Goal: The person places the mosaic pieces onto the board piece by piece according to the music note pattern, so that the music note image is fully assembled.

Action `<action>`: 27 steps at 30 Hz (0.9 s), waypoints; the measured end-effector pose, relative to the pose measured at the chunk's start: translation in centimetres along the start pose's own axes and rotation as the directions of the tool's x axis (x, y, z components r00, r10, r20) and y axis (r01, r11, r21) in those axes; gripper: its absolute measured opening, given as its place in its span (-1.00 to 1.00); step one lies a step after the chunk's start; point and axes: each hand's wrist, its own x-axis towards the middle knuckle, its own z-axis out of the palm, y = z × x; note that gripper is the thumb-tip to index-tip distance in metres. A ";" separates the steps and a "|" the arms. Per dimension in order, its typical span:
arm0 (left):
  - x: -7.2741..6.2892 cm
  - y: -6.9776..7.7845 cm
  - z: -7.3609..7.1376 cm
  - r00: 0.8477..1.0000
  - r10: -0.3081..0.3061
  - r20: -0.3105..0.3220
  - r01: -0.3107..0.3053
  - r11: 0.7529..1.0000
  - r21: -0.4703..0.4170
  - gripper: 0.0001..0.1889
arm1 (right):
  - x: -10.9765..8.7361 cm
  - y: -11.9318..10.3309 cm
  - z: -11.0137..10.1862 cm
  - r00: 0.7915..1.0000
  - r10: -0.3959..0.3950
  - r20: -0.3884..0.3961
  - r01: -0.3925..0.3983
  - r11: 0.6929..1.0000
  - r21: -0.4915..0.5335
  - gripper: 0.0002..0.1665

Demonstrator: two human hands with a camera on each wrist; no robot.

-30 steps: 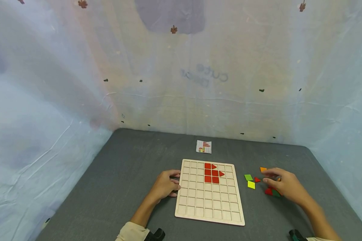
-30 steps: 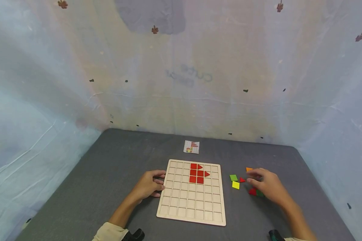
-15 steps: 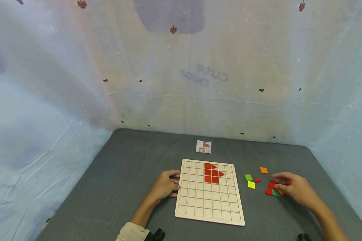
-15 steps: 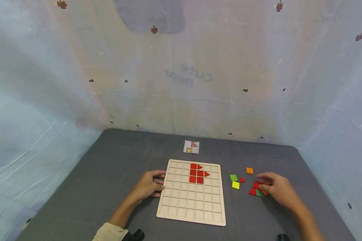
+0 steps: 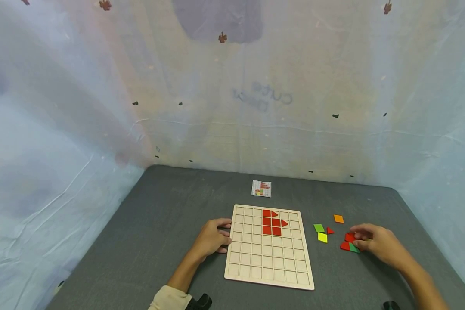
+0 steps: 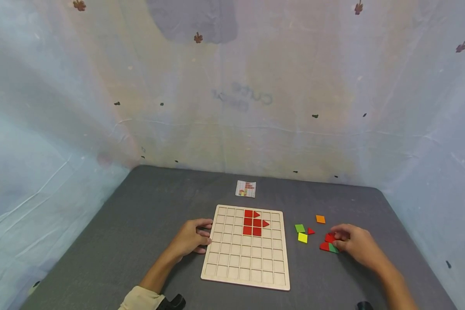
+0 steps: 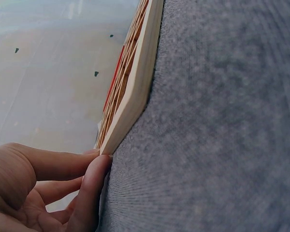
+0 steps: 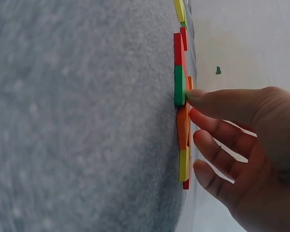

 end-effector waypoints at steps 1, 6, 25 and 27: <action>0.0 0.0 0.0 1.000 -0.001 -0.001 0.001 1.000 0.001 -0.36 | 0.0 0.0 0.0 1.000 -0.007 -0.004 0.007 1.000 0.000 -0.57; 0.0 0.0 0.0 1.000 -0.004 0.000 0.004 1.000 0.000 -0.36 | 0.1 -0.1 0.3 0.999 -0.048 -0.026 0.047 0.999 -0.024 -0.61; -0.1 0.0 0.0 1.000 0.009 -0.005 -0.009 1.000 0.004 -0.37 | 0.6 -0.6 0.8 0.988 -0.137 -0.073 0.129 0.986 -0.105 -0.71; -0.1 0.0 0.0 1.000 0.008 -0.004 -0.008 1.000 0.004 -0.37 | 0.8 -0.6 0.9 0.988 -0.136 -0.069 0.127 0.984 -0.122 -0.70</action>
